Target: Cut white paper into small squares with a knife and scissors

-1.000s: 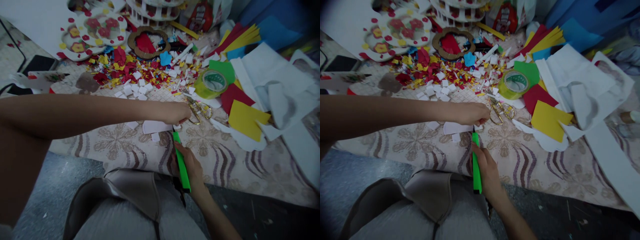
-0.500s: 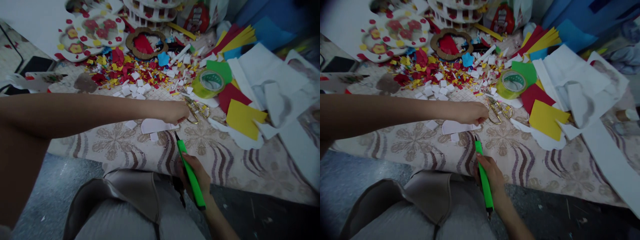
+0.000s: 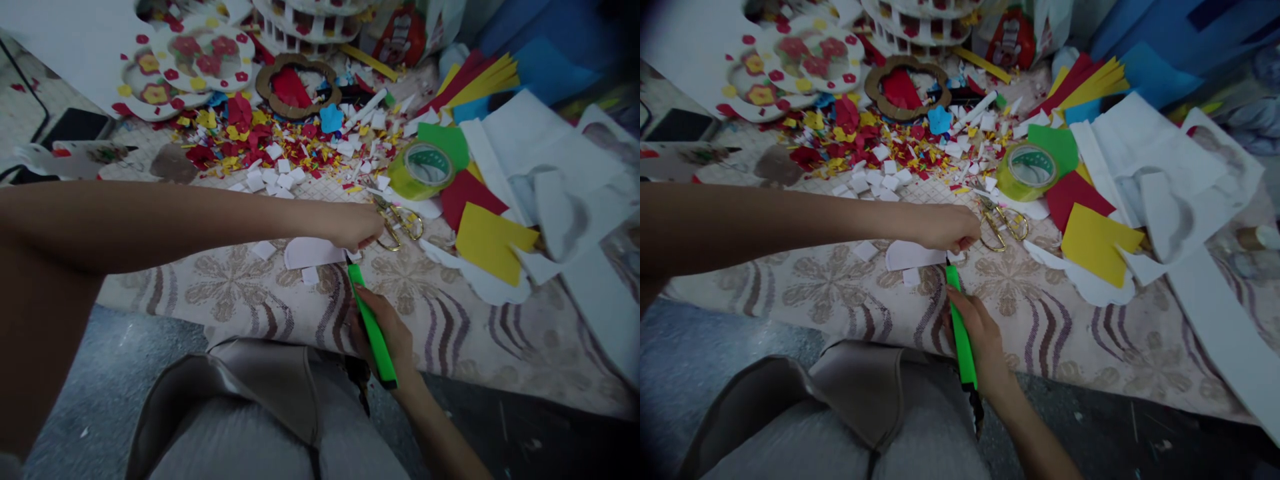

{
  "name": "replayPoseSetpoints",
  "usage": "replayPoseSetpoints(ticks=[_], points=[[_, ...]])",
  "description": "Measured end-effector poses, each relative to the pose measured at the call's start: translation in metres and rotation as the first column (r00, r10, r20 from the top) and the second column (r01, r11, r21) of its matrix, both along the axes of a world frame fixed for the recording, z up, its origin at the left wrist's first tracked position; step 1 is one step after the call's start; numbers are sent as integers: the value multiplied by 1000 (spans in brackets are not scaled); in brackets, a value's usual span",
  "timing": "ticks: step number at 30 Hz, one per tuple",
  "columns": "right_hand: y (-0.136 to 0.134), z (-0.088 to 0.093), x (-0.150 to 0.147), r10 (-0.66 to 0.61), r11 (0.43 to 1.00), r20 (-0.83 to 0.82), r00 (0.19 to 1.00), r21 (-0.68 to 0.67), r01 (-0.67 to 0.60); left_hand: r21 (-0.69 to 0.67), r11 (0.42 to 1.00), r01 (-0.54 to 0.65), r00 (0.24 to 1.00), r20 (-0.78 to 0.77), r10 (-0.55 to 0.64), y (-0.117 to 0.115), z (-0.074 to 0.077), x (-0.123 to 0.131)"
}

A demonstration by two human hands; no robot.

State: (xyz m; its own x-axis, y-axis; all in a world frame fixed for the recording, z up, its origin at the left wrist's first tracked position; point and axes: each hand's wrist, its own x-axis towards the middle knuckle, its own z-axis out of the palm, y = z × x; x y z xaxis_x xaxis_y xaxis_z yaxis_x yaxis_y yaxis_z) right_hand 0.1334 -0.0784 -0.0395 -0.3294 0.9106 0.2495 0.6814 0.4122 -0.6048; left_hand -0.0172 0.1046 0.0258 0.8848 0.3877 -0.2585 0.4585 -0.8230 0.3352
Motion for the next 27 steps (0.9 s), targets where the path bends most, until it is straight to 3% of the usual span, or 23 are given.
replayPoseSetpoints(ticks=[12, 20, 27], points=[[5, 1, -9, -36, 996, 1, 999, 84, 35, -1, 1000, -12, 1000, 4, 12, -1, 0, -1], [1, 1, -1, -13, 999, -45, 999, 40, 15, 26, 1000, 7, 1000, 17, -8, 1, -3, -1], [-4, -2, 6, 33, 999, 22, 999, -26, -32, 19, 1000, 10, 1000, 11, -10, 0, -2, -1]])
